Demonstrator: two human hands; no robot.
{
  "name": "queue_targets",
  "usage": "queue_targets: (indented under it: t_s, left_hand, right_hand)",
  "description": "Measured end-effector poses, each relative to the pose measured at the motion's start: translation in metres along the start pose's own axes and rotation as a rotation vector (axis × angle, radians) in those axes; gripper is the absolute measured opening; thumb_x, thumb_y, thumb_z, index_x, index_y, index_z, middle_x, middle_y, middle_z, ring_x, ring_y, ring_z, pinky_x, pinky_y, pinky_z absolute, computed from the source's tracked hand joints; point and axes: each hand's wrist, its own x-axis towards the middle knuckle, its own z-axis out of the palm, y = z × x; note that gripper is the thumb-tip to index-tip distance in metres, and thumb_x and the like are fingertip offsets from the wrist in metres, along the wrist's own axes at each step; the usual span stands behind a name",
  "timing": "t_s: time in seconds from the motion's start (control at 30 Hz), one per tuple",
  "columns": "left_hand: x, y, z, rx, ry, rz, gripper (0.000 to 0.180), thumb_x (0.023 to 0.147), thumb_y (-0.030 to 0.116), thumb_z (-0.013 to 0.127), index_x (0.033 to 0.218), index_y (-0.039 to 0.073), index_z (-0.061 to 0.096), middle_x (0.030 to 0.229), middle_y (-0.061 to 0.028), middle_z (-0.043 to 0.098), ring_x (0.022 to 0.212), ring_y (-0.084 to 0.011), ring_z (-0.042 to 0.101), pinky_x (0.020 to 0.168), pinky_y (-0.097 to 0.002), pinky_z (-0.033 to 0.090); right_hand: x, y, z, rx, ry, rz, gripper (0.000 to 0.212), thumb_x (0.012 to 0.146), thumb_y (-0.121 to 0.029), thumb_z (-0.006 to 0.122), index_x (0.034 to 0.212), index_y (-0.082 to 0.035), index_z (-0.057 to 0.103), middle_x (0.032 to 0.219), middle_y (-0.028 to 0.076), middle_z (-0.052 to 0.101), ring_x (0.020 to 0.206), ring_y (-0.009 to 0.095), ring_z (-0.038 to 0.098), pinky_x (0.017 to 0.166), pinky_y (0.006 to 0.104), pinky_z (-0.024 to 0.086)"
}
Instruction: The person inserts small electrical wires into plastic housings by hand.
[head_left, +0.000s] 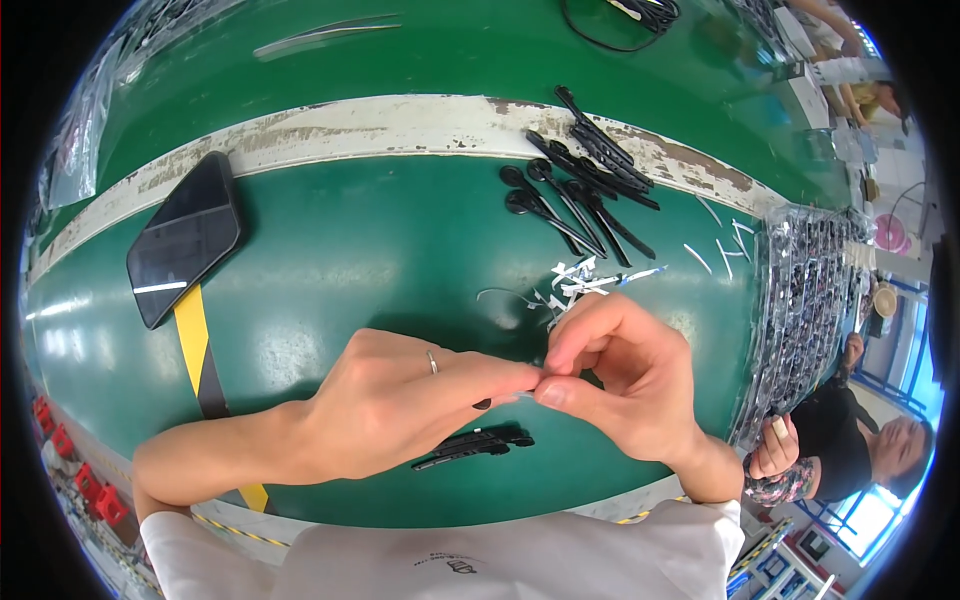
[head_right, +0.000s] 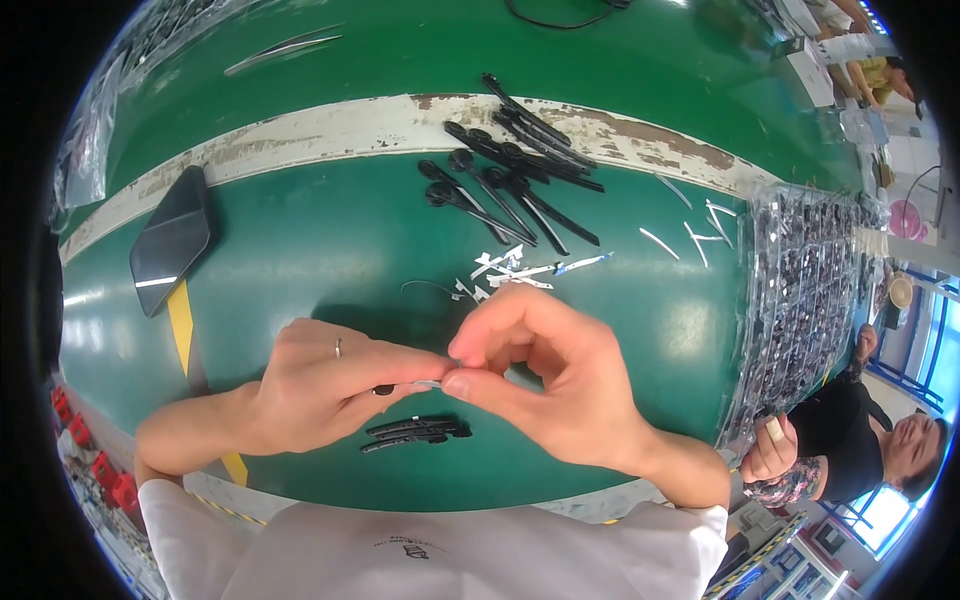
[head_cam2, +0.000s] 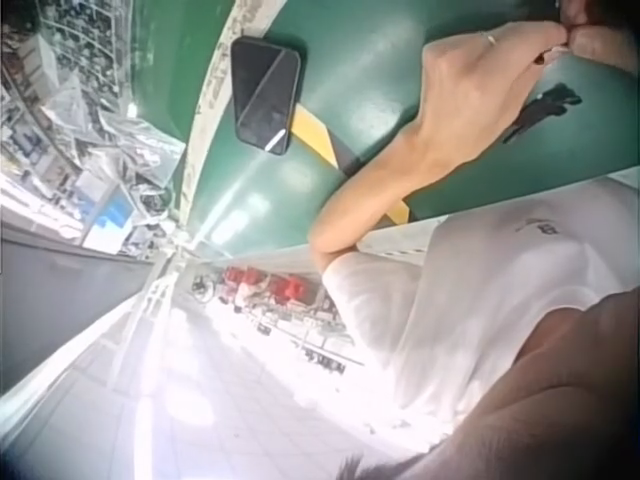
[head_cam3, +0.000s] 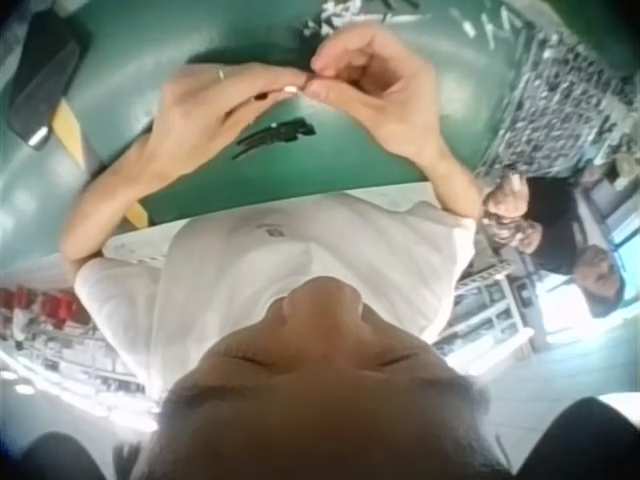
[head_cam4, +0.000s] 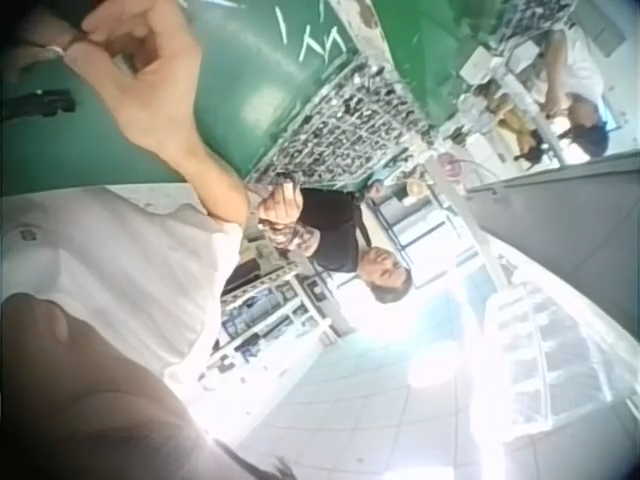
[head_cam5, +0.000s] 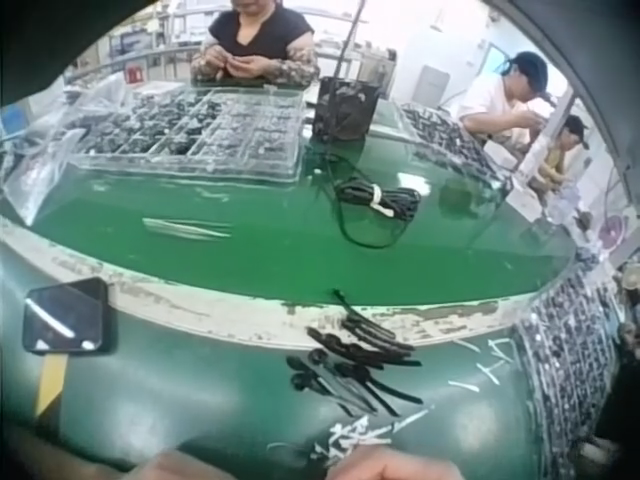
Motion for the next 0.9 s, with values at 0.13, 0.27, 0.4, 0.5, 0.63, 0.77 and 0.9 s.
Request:
queue_targets:
  t_s: [0.13, 0.27, 0.4, 0.5, 0.63, 0.77, 0.9]
  left_hand:
    - [-0.0026, -0.0019, 0.0004, 0.010, -0.007, 0.043, 0.036, 0.077, -0.005, 0.074, 0.112, 0.004, 0.071, 0.078, -0.0093, 0.071, 0.059, -0.0229, 0.066, 0.050, -0.0322, 0.051]
    - [-0.0002, -0.0007, 0.0003, 0.002, -0.017, 0.041, 0.038, 0.076, -0.007, 0.073, 0.113, 0.003, 0.071, 0.080, -0.0105, 0.071, 0.061, -0.0234, 0.067, 0.052, -0.0324, 0.052]
    - [0.0009, 0.0026, -0.0025, -0.007, -0.049, 0.018, 0.039, 0.076, -0.007, 0.072, 0.114, 0.002, 0.071, 0.082, -0.0113, 0.072, 0.064, -0.0241, 0.068, 0.054, -0.0325, 0.053]
    - [0.0027, 0.0012, -0.0041, -0.025, -0.053, 0.022, 0.039, 0.077, -0.007, 0.072, 0.114, 0.001, 0.070, 0.083, -0.0117, 0.072, 0.065, -0.0245, 0.069, 0.056, -0.0329, 0.054]
    - [0.0042, 0.0014, -0.0043, -0.031, -0.069, 0.016, 0.038, 0.077, -0.007, 0.072, 0.114, 0.000, 0.070, 0.083, -0.0120, 0.072, 0.067, -0.0248, 0.070, 0.057, -0.0330, 0.056]
    - [0.0037, 0.0021, -0.0044, -0.009, -0.070, 0.029, 0.038, 0.076, -0.006, 0.073, 0.114, -0.001, 0.070, 0.081, -0.0122, 0.072, 0.067, -0.0250, 0.070, 0.057, -0.0321, 0.056]
    - [0.0017, 0.0021, -0.0025, 0.000, -0.035, 0.048, 0.039, 0.076, -0.005, 0.073, 0.114, -0.001, 0.070, 0.078, -0.0113, 0.071, 0.064, -0.0242, 0.069, 0.055, -0.0317, 0.055]
  right_hand:
    - [-0.0023, -0.0010, 0.0000, -0.025, 0.006, -0.008, 0.021, 0.088, 0.008, 0.072, 0.105, 0.000, 0.062, 0.097, 0.004, 0.062, 0.087, 0.010, 0.064, 0.075, 0.0250, 0.054]
    - [-0.0016, -0.0014, -0.0016, -0.033, -0.006, 0.006, 0.020, 0.089, 0.007, 0.071, 0.105, 0.000, 0.061, 0.096, 0.004, 0.062, 0.088, 0.010, 0.064, 0.076, 0.0255, 0.054]
    - [-0.0022, -0.0039, -0.0017, -0.019, -0.011, 0.021, 0.020, 0.089, 0.007, 0.071, 0.104, -0.001, 0.061, 0.096, 0.003, 0.062, 0.088, 0.011, 0.065, 0.077, 0.0259, 0.055]
    - [-0.0002, -0.0063, -0.0014, 0.011, 0.004, 0.080, 0.022, 0.085, 0.013, 0.072, 0.100, 0.004, 0.059, 0.100, 0.011, 0.060, 0.088, 0.013, 0.062, 0.077, 0.0277, 0.054]
    - [0.0002, -0.0063, -0.0014, 0.016, 0.008, 0.080, 0.022, 0.084, 0.013, 0.072, 0.100, 0.004, 0.060, 0.100, 0.011, 0.060, 0.087, 0.013, 0.062, 0.077, 0.0274, 0.054]
    - [-0.0003, -0.0068, -0.0001, 0.009, 0.009, 0.084, 0.023, 0.084, 0.013, 0.072, 0.100, 0.004, 0.060, 0.100, 0.010, 0.061, 0.087, 0.012, 0.062, 0.076, 0.0271, 0.053]
    - [-0.0013, -0.0056, 0.0018, -0.010, 0.012, 0.075, 0.023, 0.084, 0.013, 0.073, 0.100, 0.003, 0.060, 0.100, 0.010, 0.061, 0.087, 0.012, 0.062, 0.075, 0.0266, 0.053]
